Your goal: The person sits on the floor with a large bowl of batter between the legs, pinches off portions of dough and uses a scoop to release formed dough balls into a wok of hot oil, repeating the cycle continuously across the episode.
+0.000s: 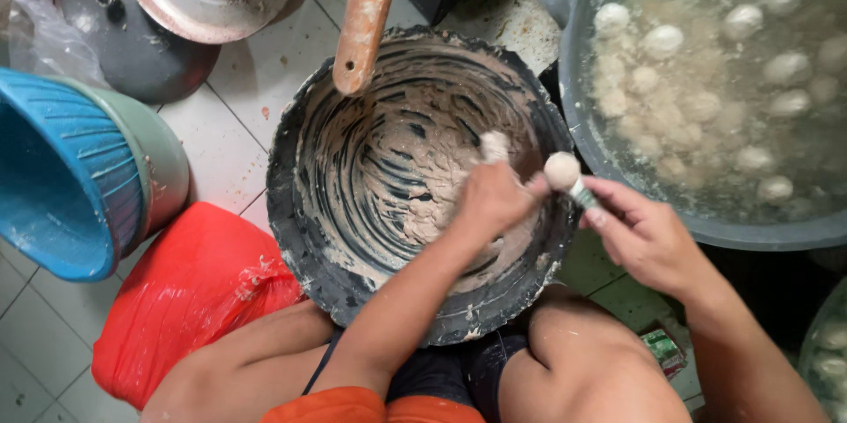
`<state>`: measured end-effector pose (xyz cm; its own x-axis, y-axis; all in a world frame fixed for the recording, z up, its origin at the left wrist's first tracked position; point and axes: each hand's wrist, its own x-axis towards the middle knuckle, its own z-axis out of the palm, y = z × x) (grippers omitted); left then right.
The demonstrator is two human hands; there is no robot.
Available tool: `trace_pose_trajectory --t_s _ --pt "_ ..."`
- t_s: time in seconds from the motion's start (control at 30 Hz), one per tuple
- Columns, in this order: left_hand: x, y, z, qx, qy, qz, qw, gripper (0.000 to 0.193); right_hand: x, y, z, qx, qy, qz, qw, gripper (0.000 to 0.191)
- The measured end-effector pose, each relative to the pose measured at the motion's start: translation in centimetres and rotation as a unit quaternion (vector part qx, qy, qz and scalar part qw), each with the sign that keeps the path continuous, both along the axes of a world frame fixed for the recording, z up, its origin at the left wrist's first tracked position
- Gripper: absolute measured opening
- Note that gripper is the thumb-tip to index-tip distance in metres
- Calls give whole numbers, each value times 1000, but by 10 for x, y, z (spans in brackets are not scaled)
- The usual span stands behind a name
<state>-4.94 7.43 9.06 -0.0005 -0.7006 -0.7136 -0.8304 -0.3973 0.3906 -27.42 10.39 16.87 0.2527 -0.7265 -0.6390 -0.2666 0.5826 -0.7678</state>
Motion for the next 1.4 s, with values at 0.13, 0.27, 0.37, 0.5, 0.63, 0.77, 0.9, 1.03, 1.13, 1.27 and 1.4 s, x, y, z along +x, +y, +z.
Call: trace_pose_trajectory --t_s 0.13,0.27,0.37,0.5,0.63,0.77,0.9,1.03,1.13,1.27,1.4 --pt "46 -41 -31 -338 -129 6 932 88 -31 -27 -2 -142 132 -73 978 50" --pt "40 -24 -49 -319 -43 131 938 61 -53 -49 5 -381 423 -2 822 45" --pt "3 12 -45 -239 0 177 955 45 -60 -56 16 -423 501 33 755 41" --pt "-21 27 -31 -192 177 228 938 37 -54 -49 26 -429 499 12 753 30" --pt "-21 26 -9 -369 224 150 889 25 -31 -19 30 -300 295 -68 905 34" --pt "-21 23 9 -371 240 141 886 31 -3 1 35 -148 190 24 970 44" --pt "-22 21 15 -429 269 99 857 22 16 5 41 -245 191 96 946 45" --pt "-22 23 13 -467 223 20 855 17 20 7 42 -226 169 123 951 46" --pt "-21 25 13 -425 184 8 886 21 18 7 36 -146 82 106 980 43" --pt "-17 21 16 -369 166 10 914 19 13 1 22 5 51 75 996 42" --pt "-10 17 15 -259 194 73 943 30 -2 -12 12 26 39 0 999 45"
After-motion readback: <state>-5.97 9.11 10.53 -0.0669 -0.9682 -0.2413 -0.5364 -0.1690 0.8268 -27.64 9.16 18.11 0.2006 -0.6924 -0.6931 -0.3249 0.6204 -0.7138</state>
